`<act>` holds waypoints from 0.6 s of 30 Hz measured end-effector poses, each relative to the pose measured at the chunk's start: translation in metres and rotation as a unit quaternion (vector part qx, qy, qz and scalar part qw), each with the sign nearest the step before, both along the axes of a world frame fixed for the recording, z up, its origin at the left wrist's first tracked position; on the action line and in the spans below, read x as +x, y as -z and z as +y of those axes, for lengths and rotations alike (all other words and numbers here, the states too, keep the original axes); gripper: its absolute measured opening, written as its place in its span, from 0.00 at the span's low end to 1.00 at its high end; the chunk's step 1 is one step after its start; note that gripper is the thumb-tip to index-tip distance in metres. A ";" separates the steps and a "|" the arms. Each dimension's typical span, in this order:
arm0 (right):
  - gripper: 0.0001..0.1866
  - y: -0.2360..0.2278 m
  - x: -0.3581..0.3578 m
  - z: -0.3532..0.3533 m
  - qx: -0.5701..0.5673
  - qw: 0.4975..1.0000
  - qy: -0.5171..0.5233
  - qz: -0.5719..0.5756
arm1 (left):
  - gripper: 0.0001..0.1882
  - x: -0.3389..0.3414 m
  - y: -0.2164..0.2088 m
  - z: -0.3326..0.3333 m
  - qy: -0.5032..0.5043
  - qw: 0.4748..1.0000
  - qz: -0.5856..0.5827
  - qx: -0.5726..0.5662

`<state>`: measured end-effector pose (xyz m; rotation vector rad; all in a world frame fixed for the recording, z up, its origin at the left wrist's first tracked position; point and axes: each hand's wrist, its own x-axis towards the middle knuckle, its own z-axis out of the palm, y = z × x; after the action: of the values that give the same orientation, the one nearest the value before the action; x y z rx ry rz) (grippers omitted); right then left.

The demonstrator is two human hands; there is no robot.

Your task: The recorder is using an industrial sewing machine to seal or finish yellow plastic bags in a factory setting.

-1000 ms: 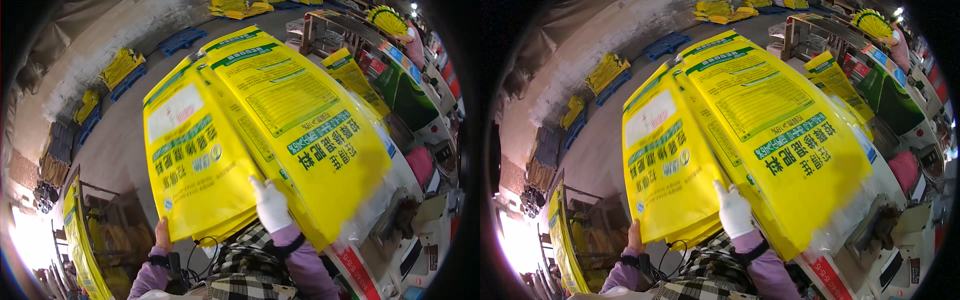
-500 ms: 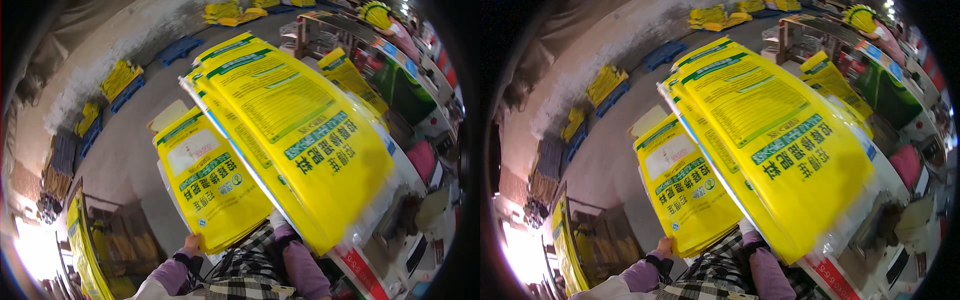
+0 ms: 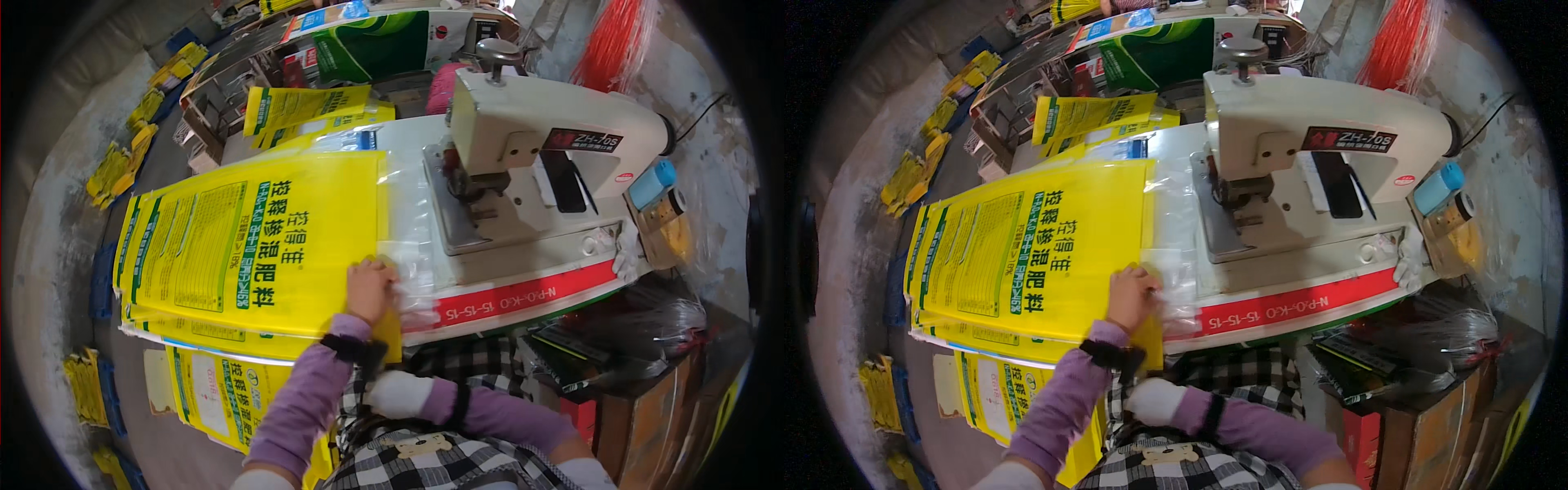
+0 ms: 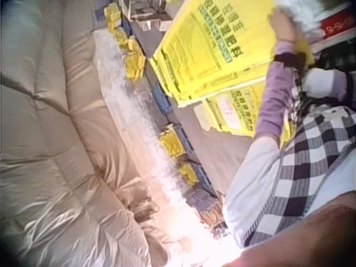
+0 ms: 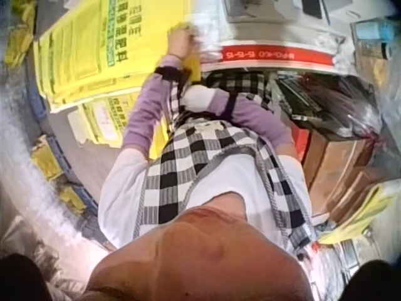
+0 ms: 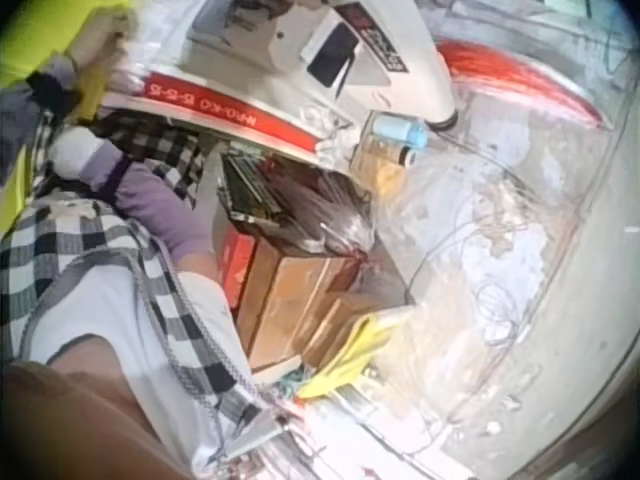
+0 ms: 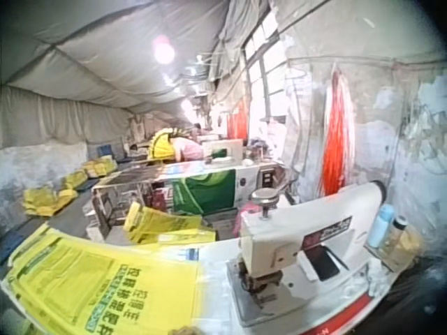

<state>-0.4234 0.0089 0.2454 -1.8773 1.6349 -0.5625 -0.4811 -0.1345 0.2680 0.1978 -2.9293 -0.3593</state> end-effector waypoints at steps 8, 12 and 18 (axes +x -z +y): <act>0.18 -0.034 -0.129 0.074 -0.097 0.783 0.487 -0.374 | 0.10 0.030 -0.028 -0.018 0.054 0.946 0.143 0.287; 0.18 -0.029 -0.117 0.030 -0.135 0.688 0.388 -0.599 | 0.13 0.044 -0.039 0.010 0.161 0.969 0.161 0.100; 0.17 -0.001 -0.103 0.009 -0.090 0.763 0.390 -0.507 | 0.12 0.067 -0.027 0.004 0.080 0.914 0.074 0.391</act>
<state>-0.5267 0.0178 0.2466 -0.5521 1.4669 -1.7469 -0.4143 -0.1302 0.2947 0.0257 -2.4901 -1.4844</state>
